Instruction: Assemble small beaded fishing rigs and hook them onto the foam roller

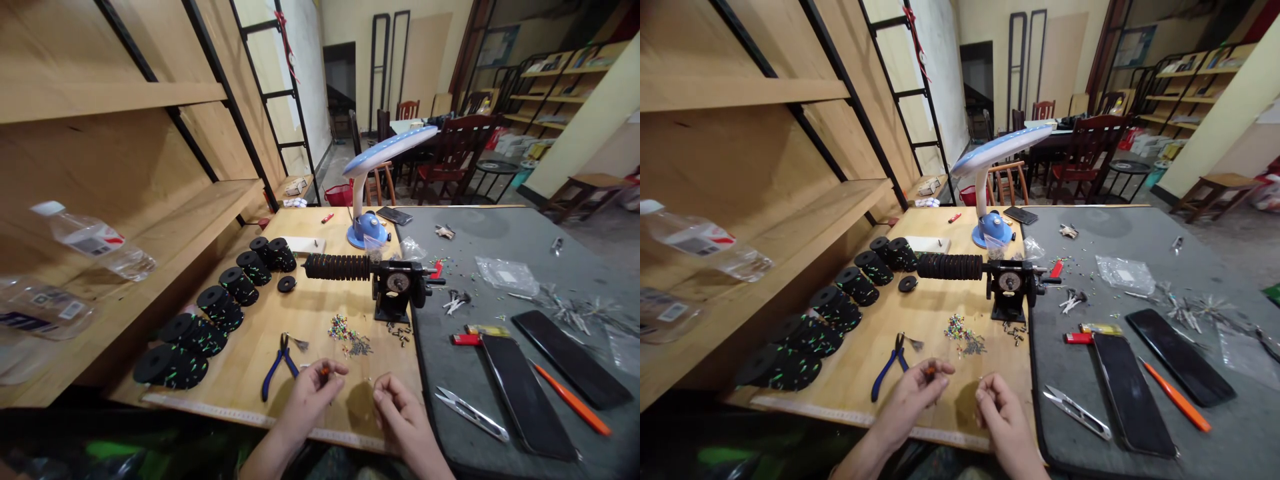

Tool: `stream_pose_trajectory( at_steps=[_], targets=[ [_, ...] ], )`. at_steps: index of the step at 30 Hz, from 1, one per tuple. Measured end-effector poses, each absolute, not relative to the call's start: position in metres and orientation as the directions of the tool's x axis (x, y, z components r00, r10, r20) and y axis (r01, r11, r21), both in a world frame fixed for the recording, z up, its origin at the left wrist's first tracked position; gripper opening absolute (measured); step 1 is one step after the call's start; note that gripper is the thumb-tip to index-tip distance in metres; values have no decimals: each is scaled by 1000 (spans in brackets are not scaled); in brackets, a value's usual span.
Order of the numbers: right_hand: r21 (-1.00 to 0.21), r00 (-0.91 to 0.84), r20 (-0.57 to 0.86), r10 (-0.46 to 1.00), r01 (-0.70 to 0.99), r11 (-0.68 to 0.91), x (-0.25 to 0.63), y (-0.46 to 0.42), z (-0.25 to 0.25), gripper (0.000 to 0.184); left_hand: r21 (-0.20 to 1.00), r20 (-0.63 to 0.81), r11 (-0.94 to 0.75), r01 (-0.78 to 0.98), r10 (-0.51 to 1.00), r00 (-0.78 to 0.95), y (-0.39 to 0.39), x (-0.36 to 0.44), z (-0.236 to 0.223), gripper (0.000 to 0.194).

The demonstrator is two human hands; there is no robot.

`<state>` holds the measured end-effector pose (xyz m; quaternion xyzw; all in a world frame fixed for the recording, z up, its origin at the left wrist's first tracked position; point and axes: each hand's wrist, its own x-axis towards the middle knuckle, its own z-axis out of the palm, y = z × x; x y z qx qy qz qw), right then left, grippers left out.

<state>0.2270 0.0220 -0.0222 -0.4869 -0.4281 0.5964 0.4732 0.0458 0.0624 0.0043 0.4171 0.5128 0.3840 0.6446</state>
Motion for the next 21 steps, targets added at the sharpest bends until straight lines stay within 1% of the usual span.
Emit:
stream_pose_trajectory(
  at_steps=[3, 6, 12, 16, 19, 21],
  targets=[
    [-959, -106, -199, 974, -185, -216, 226, 22, -22, 45, 935, -327, 351, -45, 906, 269, 55, 58, 7, 41],
    [-956, -122, -210, 970, -183, -230, 226, 20, -22, 45, 940, -312, 339, -37, 900, 304, 55, 67, 8, 38],
    [-977, -73, -174, 982, -116, -181, 232, 18, -17, 43, 976, -214, 199, 85, 944, 250, 61, 66, 15, 30],
    [-984, -86, -165, 983, -53, -170, 239, 21, -11, 42, 978, -169, 127, 166, 948, 269, 60, 61, 22, 27],
    [-977, -87, -191, 978, -79, -198, 243, 26, -8, 48, 972, -160, 102, 210, 947, 279, 58, 62, 27, 26],
    [-973, -96, -191, 977, -108, -201, 243, 30, -4, 49, 969, -143, 77, 233, 949, 282, 57, 64, 29, 25]
  ],
)
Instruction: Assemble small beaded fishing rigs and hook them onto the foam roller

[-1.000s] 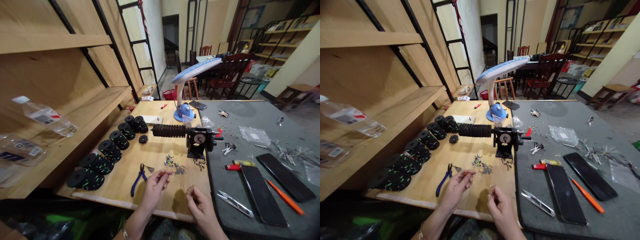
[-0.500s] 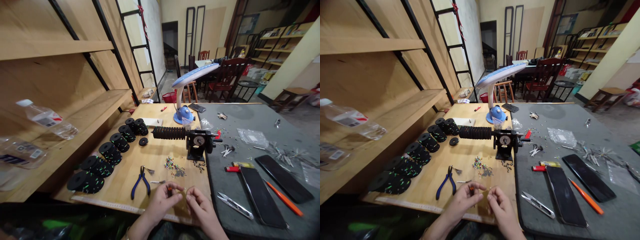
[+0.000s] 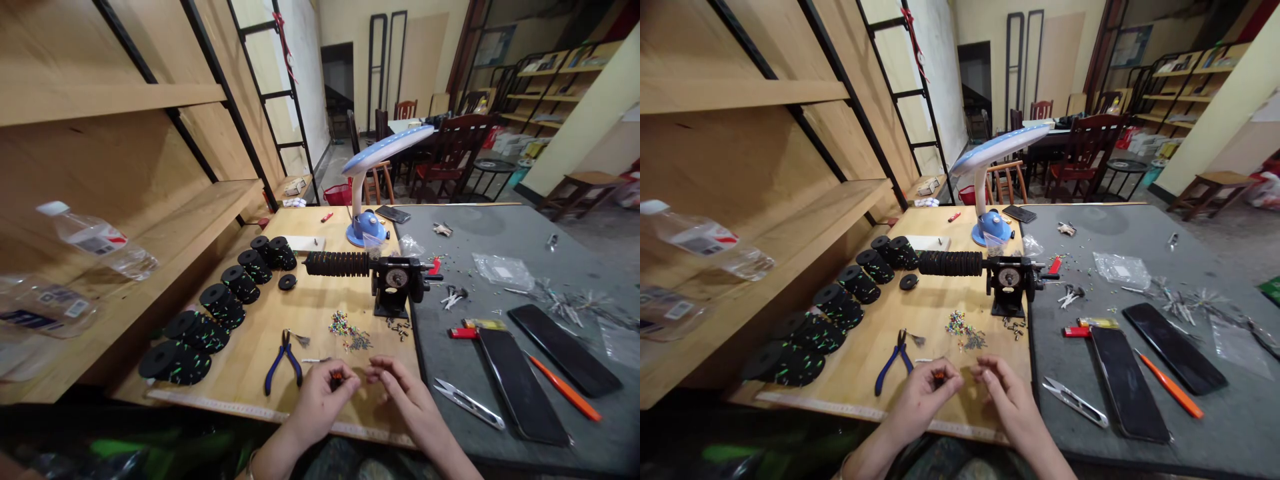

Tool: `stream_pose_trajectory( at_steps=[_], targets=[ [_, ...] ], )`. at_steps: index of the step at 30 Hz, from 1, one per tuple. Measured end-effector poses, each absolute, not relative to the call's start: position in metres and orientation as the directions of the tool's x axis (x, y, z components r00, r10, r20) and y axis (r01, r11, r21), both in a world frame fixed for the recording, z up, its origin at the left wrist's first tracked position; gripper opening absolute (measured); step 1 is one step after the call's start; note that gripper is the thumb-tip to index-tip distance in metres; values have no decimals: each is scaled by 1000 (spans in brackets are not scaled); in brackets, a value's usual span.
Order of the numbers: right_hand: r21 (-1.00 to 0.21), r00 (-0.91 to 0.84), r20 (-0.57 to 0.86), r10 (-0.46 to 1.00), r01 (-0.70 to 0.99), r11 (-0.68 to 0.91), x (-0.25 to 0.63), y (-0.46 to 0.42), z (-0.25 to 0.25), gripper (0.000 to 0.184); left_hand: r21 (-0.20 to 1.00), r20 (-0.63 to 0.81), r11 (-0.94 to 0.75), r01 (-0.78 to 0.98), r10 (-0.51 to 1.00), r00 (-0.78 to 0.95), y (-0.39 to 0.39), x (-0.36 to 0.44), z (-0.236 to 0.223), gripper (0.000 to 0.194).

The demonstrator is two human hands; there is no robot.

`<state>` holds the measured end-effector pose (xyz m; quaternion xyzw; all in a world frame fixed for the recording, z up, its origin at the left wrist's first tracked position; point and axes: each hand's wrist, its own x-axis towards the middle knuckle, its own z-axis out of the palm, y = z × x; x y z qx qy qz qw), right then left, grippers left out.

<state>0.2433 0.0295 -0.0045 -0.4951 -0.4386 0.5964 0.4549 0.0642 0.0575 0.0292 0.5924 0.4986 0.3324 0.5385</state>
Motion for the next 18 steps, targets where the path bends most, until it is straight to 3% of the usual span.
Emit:
stream_pose_trajectory(
  at_steps=[8, 13, 18],
  targets=[
    [-978, -251, -71, 965, -175, -118, 231, 34, 12, 41, 927, -59, -71, 368, 942, 329, 57, 64, 37, 21],
    [-990, -267, -76, 961, -90, -104, 224, 35, 13, 40, 823, 7, -211, 527, 932, 362, 56, 57, 42, 21],
    [-997, -253, -64, 965, 62, -50, 223, 36, 7, 31, 787, 53, -305, 537, 899, 434, 53, 53, 45, 18]
  ],
)
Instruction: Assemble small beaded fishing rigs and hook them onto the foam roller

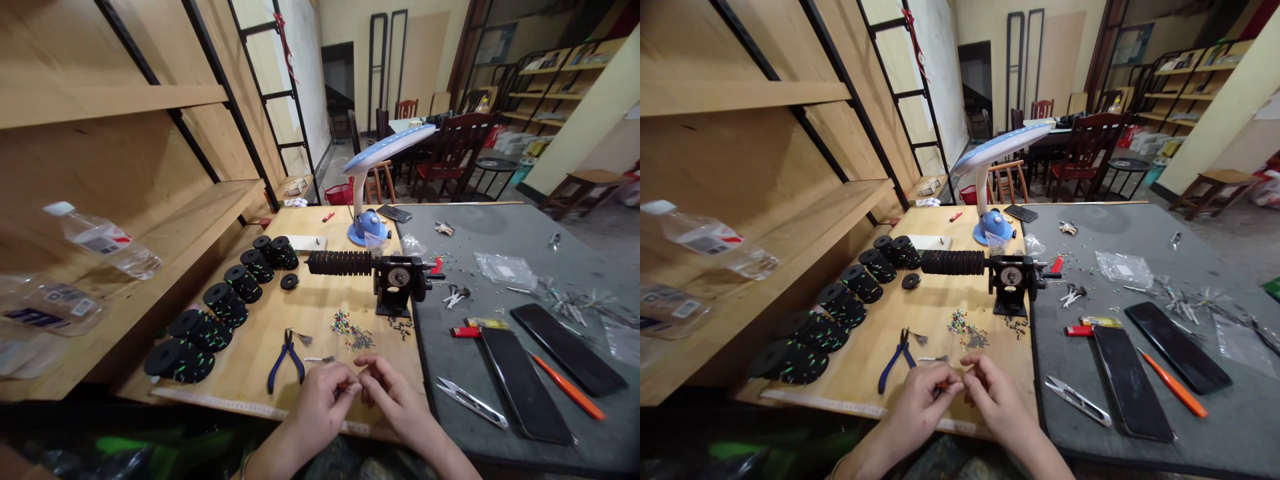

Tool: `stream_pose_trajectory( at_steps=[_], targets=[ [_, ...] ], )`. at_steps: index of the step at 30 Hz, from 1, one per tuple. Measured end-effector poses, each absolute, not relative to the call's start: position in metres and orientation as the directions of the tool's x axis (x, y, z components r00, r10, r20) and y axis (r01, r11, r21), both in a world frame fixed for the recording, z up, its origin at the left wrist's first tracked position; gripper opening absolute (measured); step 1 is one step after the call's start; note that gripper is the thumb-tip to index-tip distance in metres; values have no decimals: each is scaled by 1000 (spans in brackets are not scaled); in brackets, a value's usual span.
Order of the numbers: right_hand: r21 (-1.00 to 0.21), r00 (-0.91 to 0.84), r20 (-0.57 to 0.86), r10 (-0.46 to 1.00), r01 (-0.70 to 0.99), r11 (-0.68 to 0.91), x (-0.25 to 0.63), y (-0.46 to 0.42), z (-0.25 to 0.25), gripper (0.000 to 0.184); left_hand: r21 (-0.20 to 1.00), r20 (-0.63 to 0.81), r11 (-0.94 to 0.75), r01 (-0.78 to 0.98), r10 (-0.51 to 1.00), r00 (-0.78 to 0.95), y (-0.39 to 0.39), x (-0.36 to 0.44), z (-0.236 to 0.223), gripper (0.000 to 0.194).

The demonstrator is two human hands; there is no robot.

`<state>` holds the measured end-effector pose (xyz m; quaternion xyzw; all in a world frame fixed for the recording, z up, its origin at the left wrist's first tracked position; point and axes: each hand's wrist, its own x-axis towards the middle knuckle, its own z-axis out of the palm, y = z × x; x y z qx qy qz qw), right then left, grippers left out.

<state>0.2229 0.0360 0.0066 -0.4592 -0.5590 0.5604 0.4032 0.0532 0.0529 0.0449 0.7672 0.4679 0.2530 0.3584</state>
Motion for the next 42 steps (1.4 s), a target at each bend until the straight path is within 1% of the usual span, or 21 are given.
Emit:
stream_pose_trajectory(
  at_steps=[4, 9, 13, 16, 18, 20, 23, 25, 29, 31, 33, 35, 37, 38, 40, 42],
  targets=[
    [-963, -282, -12, 959, 261, 65, 227, 33, 4, 23, 759, 38, -311, 572, 899, 437, 53, 51, 45, 18],
    [-857, -323, 78, 943, 462, 229, 227, 28, -1, 15, 707, -13, -304, 638, 897, 442, 54, 48, 44, 17],
    [-788, -333, 119, 935, 541, 293, 225, 25, -10, 19, 694, -47, -292, 658, 894, 446, 57, 43, 42, 16],
    [-784, -286, 135, 949, 555, 279, 227, 22, -18, 19, 674, -27, -261, 691, 926, 376, 68, 32, 38, 16],
    [-810, -222, 139, 965, 535, 240, 230, 21, -25, 20, 606, 13, -243, 758, 955, 296, 80, 21, 34, 14],
    [-855, -143, 133, 981, 484, 186, 231, 21, -31, 23, 498, 53, -230, 836, 970, 235, 93, 12, 30, 13],
    [-924, -42, 80, 996, 372, 90, 229, 20, -37, 28, 361, 84, -240, 901, 971, 225, 110, 4, 25, 17],
    [-951, -16, 35, 999, 308, 38, 226, 21, -38, 30, 327, 92, -248, 912, 969, 230, 118, 3, 21, 19],
    [-977, -2, -14, 1000, 211, -13, 222, 22, -33, 35, 318, 101, -288, 903, 958, 270, 129, 1, 13, 21],
    [-982, 3, -33, 999, 188, -33, 222, 22, -31, 37, 317, 109, -306, 898, 952, 286, 131, -1, 11, 25],
    [-983, 9, -55, 998, 173, -55, 222, 22, -30, 37, 319, 148, -317, 893, 948, 283, 129, -1, 11, 29],
    [-985, 16, -74, 997, 152, -76, 222, 23, -30, 39, 346, 212, -348, 871, 934, 289, 122, 1, 15, 30],
    [-989, 19, -92, 996, 118, -94, 222, 23, -31, 41, 397, 220, -398, 827, 916, 336, 112, 6, 17, 28],
    [-990, 18, -103, 994, 96, -104, 221, 23, -32, 42, 420, 186, -418, 806, 909, 374, 106, 8, 17, 28],
    [-990, 12, -135, 991, 42, -135, 219, 23, -35, 44, 428, 61, -418, 802, 898, 436, 97, 14, 14, 32],
    [-984, 2, -175, 985, -25, -175, 217, 23, -37, 47, 410, -35, -378, 830, 903, 429, 92, 18, 7, 36]
  ],
)
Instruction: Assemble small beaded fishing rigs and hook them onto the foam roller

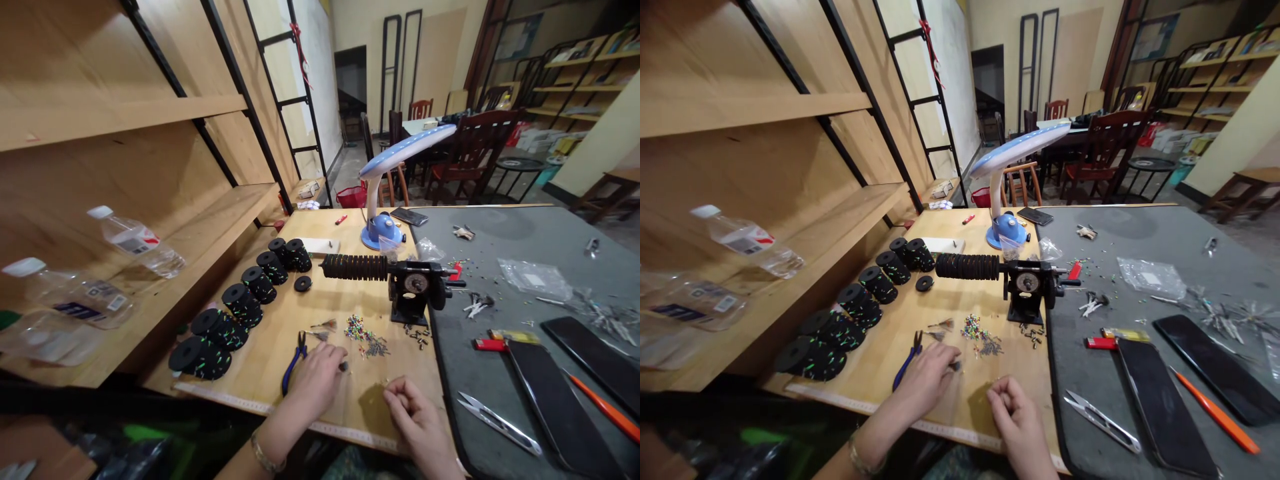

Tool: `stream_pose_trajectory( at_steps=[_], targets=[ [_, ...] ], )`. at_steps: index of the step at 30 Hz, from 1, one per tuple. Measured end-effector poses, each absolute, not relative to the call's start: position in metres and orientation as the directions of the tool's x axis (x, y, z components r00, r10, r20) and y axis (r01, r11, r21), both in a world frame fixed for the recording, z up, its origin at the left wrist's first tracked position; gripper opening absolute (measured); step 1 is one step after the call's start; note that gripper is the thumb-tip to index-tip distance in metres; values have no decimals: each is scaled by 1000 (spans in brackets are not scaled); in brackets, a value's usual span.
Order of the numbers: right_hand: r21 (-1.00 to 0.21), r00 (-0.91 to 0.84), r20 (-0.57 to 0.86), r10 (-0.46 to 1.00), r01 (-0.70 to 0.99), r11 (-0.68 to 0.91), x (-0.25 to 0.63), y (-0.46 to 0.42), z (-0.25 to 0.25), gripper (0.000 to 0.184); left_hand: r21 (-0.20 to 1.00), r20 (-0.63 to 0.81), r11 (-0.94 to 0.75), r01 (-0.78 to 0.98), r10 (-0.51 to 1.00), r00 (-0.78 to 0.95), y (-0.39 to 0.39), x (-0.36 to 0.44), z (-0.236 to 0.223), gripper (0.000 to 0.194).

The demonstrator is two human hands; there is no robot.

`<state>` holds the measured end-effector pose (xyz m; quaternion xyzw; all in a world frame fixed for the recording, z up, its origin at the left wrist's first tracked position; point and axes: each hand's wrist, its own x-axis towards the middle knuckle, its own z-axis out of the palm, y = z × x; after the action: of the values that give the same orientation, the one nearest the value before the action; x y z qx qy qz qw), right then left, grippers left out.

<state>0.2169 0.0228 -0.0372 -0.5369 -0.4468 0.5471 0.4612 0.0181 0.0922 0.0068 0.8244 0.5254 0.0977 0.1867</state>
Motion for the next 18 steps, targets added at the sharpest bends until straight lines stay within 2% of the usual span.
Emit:
stream_pose_trajectory(
  at_steps=[2, 4, 6, 8, 10, 12, 15, 18],
  targets=[
    [-973, -8, -213, 977, -90, -213, 214, 23, -39, 49, 444, -50, -316, 839, 926, 375, 90, 21, 0, 36],
    [-959, -13, -241, 970, -151, -241, 211, 22, -41, 51, 579, -35, -228, 783, 952, 303, 87, 24, -5, 29],
    [-943, -11, -262, 965, -208, -259, 207, 22, -41, 52, 787, -101, -74, 612, 964, 246, 81, 29, -5, 16],
    [-927, -5, -282, 959, -256, -274, 202, 22, -40, 55, 927, -248, 158, 339, 938, 242, 72, 37, -5, 10],
    [-914, -3, -294, 956, -290, -282, 197, 22, -37, 57, 931, -365, 356, 81, 890, 274, 60, 46, -5, 23],
    [-906, -5, -292, 956, -318, -278, 193, 23, -34, 57, 889, -412, 451, -78, 863, 291, 49, 54, -6, 33],
    [-896, -16, -286, 958, -351, -273, 191, 23, -29, 55, 850, -437, 496, -174, 851, 292, 40, 62, -11, 39],
    [-881, -23, -295, 955, -379, -282, 192, 23, -28, 55, 853, -434, 492, -176, 854, 286, 37, 64, -13, 39]
  ],
)
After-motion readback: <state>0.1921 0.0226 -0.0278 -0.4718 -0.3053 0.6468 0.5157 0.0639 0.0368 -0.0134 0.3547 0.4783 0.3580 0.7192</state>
